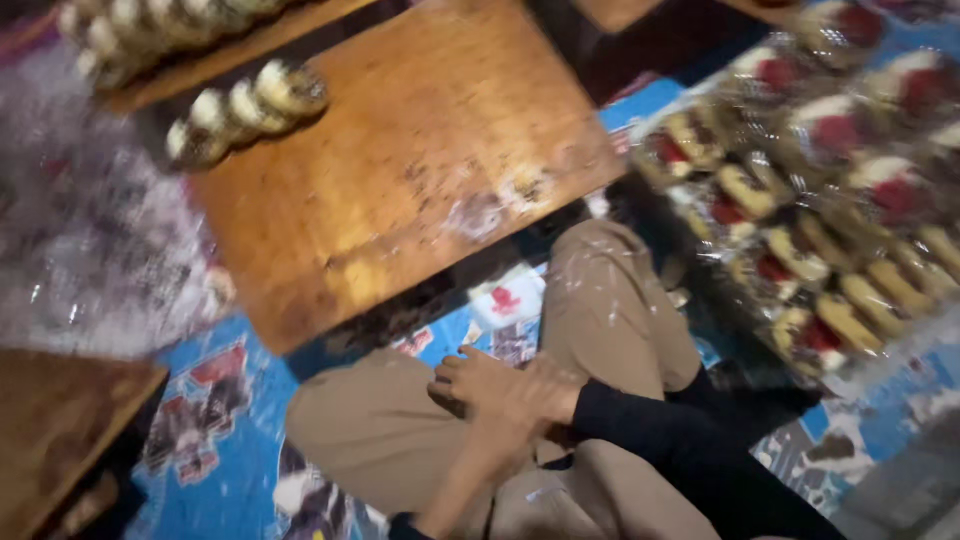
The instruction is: The person sits on the floor and individually wraps small pastries in clear plastic bags. They pick each pastry from a wooden board, place it into a bag, and set the packaged item aside.
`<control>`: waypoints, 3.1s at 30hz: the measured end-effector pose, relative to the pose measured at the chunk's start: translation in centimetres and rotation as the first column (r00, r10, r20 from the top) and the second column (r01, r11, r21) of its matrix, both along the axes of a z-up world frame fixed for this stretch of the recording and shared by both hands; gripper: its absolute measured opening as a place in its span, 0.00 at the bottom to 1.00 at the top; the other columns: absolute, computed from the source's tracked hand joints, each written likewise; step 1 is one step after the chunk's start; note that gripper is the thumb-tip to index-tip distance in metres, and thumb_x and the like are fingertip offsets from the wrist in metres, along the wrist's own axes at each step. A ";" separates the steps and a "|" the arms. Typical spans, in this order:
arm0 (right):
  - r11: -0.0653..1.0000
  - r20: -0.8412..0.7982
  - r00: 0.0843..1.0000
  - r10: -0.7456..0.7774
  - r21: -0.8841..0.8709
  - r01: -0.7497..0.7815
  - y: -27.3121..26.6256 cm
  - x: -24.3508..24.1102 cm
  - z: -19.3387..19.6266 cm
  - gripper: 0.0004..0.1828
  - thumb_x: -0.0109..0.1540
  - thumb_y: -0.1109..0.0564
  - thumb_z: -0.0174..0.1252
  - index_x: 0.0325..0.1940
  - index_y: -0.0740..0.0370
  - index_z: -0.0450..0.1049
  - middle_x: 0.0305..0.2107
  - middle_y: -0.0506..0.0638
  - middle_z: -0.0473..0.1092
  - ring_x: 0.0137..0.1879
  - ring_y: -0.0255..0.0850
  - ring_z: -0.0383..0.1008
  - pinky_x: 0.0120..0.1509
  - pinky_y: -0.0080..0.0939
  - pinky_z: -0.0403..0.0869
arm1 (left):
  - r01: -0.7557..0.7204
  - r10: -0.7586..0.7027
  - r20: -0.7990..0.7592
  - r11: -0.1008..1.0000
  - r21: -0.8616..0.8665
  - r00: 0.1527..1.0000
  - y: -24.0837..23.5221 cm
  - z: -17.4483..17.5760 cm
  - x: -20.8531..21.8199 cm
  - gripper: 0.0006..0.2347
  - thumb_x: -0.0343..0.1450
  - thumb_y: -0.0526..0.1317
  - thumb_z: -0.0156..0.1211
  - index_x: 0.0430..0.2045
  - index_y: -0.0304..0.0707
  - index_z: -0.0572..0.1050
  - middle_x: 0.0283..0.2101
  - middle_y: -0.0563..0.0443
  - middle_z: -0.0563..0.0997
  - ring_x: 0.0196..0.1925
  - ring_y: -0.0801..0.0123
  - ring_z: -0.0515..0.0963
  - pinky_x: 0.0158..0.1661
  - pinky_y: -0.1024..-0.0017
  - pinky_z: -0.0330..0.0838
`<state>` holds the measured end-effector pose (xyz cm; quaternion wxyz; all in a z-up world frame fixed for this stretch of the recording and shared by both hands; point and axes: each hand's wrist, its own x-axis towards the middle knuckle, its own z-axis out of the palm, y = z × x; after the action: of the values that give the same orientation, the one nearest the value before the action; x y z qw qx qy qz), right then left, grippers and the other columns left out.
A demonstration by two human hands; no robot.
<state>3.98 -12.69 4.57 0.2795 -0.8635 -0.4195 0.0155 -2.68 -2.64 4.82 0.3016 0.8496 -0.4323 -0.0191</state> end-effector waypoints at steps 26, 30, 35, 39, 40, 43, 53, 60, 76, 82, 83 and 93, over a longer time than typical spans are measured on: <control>0.782 0.032 0.833 -0.552 -0.328 0.531 -8.2 16.6 -18.6 0.14 0.57 0.54 0.57 0.45 0.59 0.79 0.43 0.65 0.76 0.50 0.62 0.76 0.52 0.60 0.74 | -0.833 0.804 -0.244 0.553 -0.026 0.542 10.3 0.5 -1.4 0.17 0.65 0.39 0.65 0.48 0.34 0.77 0.54 0.41 0.78 0.55 0.47 0.76 0.55 0.57 0.70; 0.807 -0.004 0.859 -0.512 -0.346 0.479 -8.1 16.8 -17.9 0.15 0.56 0.52 0.60 0.44 0.61 0.79 0.42 0.66 0.76 0.49 0.63 0.76 0.53 0.60 0.74 | -0.740 0.694 -0.321 0.671 -0.033 0.644 5.0 2.7 -1.7 0.15 0.69 0.43 0.65 0.47 0.37 0.79 0.52 0.44 0.79 0.56 0.50 0.76 0.53 0.57 0.69; 0.641 0.004 0.918 -0.397 -0.715 0.281 -7.9 13.9 -12.9 0.11 0.60 0.50 0.59 0.39 0.55 0.82 0.41 0.56 0.80 0.50 0.49 0.81 0.58 0.51 0.74 | -0.764 0.691 -0.335 0.619 -0.185 0.641 2.8 3.4 0.0 0.16 0.71 0.42 0.63 0.51 0.34 0.77 0.56 0.41 0.78 0.59 0.48 0.76 0.57 0.56 0.69; 0.953 0.290 0.949 -0.123 -0.231 0.194 -8.8 5.7 -6.3 0.10 0.52 0.58 0.59 0.36 0.53 0.81 0.38 0.48 0.78 0.50 0.42 0.78 0.61 0.59 0.64 | -0.839 0.642 -0.540 0.413 -0.353 0.544 1.0 0.6 4.5 0.29 0.65 0.46 0.67 0.57 0.28 0.67 0.59 0.35 0.74 0.52 0.46 0.78 0.50 0.56 0.73; 0.943 0.330 0.937 -0.118 -0.258 0.210 -9.0 4.2 -4.7 0.11 0.52 0.57 0.58 0.36 0.54 0.81 0.38 0.47 0.79 0.51 0.43 0.77 0.61 0.60 0.64 | -0.828 0.602 -0.602 0.526 -0.196 0.525 0.1 -0.1 5.8 0.22 0.70 0.46 0.62 0.54 0.30 0.72 0.56 0.34 0.77 0.53 0.45 0.79 0.51 0.56 0.74; 0.906 0.251 0.935 -0.249 -0.282 0.317 -10.0 1.6 -0.8 0.16 0.57 0.58 0.55 0.46 0.54 0.82 0.45 0.48 0.79 0.53 0.43 0.74 0.64 0.59 0.63 | -0.692 0.495 -0.651 0.719 -0.065 0.576 -3.5 -0.9 8.8 0.13 0.77 0.42 0.52 0.48 0.35 0.81 0.50 0.35 0.83 0.56 0.45 0.81 0.55 0.57 0.76; 0.773 0.325 0.879 -0.350 -0.430 0.466 -9.0 5.4 7.4 0.33 0.58 0.52 0.49 0.69 0.49 0.64 0.66 0.47 0.63 0.76 0.39 0.54 0.74 0.85 0.31 | -0.511 0.509 -0.171 0.663 -0.547 0.843 -4.2 7.8 8.5 0.17 0.74 0.34 0.57 0.56 0.23 0.74 0.62 0.31 0.74 0.68 0.43 0.71 0.66 0.51 0.62; 0.767 0.455 0.793 -0.405 -0.302 0.566 -4.7 7.4 5.4 0.30 0.67 0.50 0.42 0.75 0.54 0.57 0.71 0.54 0.59 0.77 0.40 0.53 0.78 0.80 0.37 | -0.490 0.565 0.123 0.789 -0.370 0.816 -2.8 9.2 10.5 0.07 0.76 0.33 0.54 0.45 0.35 0.77 0.69 0.40 0.75 0.76 0.49 0.70 0.76 0.49 0.59; 1.000 -0.434 0.901 -0.009 0.007 0.014 4.6 27.0 3.8 0.20 0.68 0.47 0.62 0.61 0.57 0.78 0.57 0.58 0.72 0.61 0.49 0.72 0.63 0.48 0.69 | -0.582 -0.296 -0.622 -0.746 -0.323 0.725 19.0 -4.7 13.7 0.09 0.77 0.42 0.60 0.45 0.35 0.78 0.48 0.41 0.80 0.50 0.56 0.80 0.55 0.55 0.74; 0.747 -0.107 0.757 -0.645 0.121 0.654 8.9 45.4 -0.3 0.38 0.51 0.40 0.73 0.62 0.53 0.72 0.33 0.57 0.76 0.39 0.52 0.77 0.42 0.51 0.74 | -0.575 -0.317 -0.690 -0.800 -0.175 0.651 20.8 -4.6 9.0 0.13 0.75 0.47 0.57 0.42 0.36 0.77 0.53 0.37 0.80 0.63 0.47 0.75 0.65 0.40 0.62; 0.753 -0.041 0.766 -0.642 0.152 0.640 9.7 46.4 -0.2 0.35 0.50 0.40 0.73 0.58 0.52 0.75 0.35 0.56 0.77 0.40 0.53 0.78 0.42 0.52 0.75 | -0.591 -0.333 -0.718 -0.795 -0.135 0.612 20.4 -4.6 8.9 0.14 0.74 0.48 0.57 0.42 0.36 0.77 0.53 0.37 0.80 0.64 0.46 0.73 0.65 0.37 0.61; 0.961 0.196 0.948 -0.251 -0.069 0.269 -3.5 37.1 2.8 0.24 0.54 0.53 0.69 0.56 0.45 0.80 0.42 0.57 0.72 0.47 0.55 0.73 0.47 0.52 0.73 | -0.604 -0.333 -0.686 -0.773 -0.194 0.647 22.2 -5.9 6.0 0.14 0.77 0.48 0.55 0.43 0.36 0.78 0.54 0.36 0.79 0.65 0.45 0.73 0.67 0.37 0.58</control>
<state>41.12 -16.15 7.38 0.1975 -0.9213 -0.3247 -0.0818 3.36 19.60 -1.12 0.9340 0.0461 0.2504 0.2508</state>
